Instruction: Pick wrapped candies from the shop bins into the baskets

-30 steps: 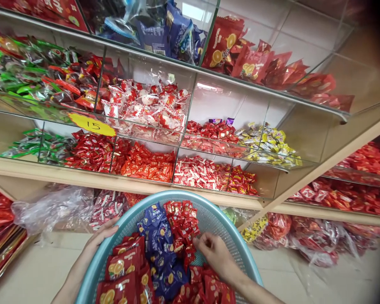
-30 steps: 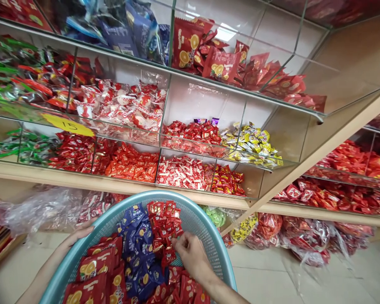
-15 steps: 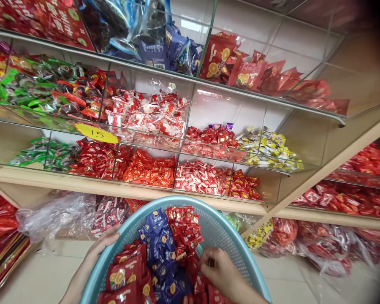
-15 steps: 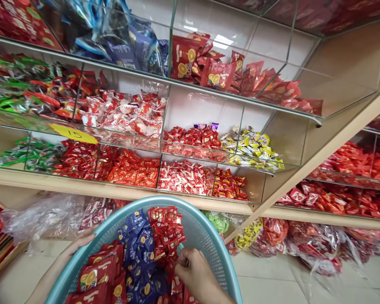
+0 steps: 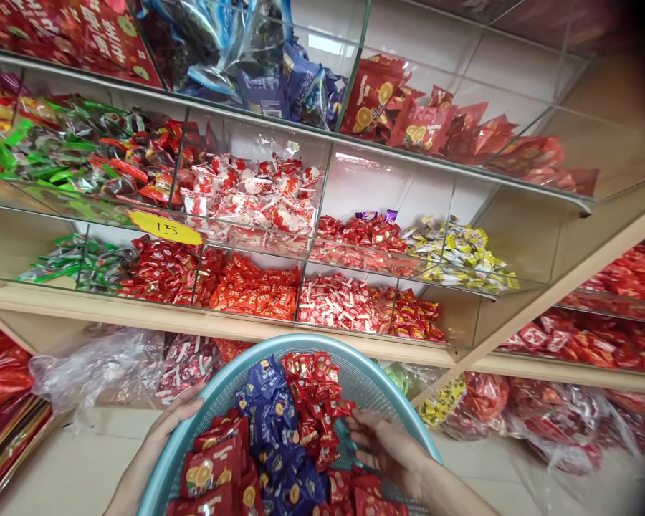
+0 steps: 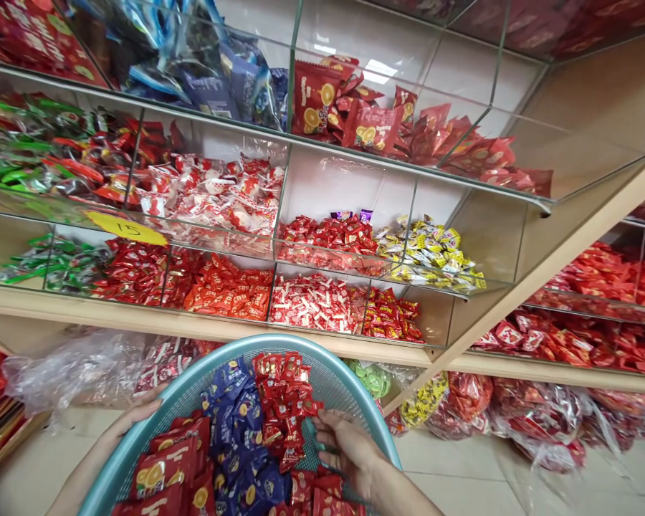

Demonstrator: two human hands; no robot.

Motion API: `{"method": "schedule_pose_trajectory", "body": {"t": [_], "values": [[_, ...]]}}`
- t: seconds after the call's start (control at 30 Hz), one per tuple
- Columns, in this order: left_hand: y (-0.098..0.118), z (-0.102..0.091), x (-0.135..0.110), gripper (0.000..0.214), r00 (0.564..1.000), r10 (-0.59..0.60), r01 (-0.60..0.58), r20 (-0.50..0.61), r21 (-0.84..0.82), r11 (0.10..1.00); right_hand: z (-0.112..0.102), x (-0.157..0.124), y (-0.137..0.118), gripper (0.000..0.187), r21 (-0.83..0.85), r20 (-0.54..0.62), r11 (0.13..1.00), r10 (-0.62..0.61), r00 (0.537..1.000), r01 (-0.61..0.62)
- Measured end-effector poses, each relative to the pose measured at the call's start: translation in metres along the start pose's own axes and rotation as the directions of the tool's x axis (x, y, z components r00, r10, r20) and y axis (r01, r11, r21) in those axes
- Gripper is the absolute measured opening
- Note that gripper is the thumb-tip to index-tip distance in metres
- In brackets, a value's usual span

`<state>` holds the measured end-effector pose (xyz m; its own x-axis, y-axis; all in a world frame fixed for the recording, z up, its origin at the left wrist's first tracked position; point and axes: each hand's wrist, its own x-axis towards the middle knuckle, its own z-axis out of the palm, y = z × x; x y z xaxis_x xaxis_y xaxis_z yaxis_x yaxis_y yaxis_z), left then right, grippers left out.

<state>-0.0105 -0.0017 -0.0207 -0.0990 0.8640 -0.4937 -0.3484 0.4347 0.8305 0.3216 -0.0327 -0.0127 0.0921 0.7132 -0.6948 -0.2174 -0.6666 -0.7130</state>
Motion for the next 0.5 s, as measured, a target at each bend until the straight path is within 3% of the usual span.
{"method": "schedule_pose_trajectory", "body": {"t": [0.1, 0.5], "values": [[-0.001, 0.0, 0.001, 0.046, 1.0, -0.023, 0.023, -0.004, -0.005, 1.0, 0.004, -0.001, 0.0, 0.013, 0.072, 0.004, 0.996, 0.049, 0.999, -0.049], [-0.006, -0.007, 0.008, 0.048, 1.0, -0.009, 0.009, 0.017, 0.007, 1.0, 0.023, 0.007, -0.001, 0.032, 0.063, -0.012, 0.998, -0.002, 1.0, 0.003]]}}
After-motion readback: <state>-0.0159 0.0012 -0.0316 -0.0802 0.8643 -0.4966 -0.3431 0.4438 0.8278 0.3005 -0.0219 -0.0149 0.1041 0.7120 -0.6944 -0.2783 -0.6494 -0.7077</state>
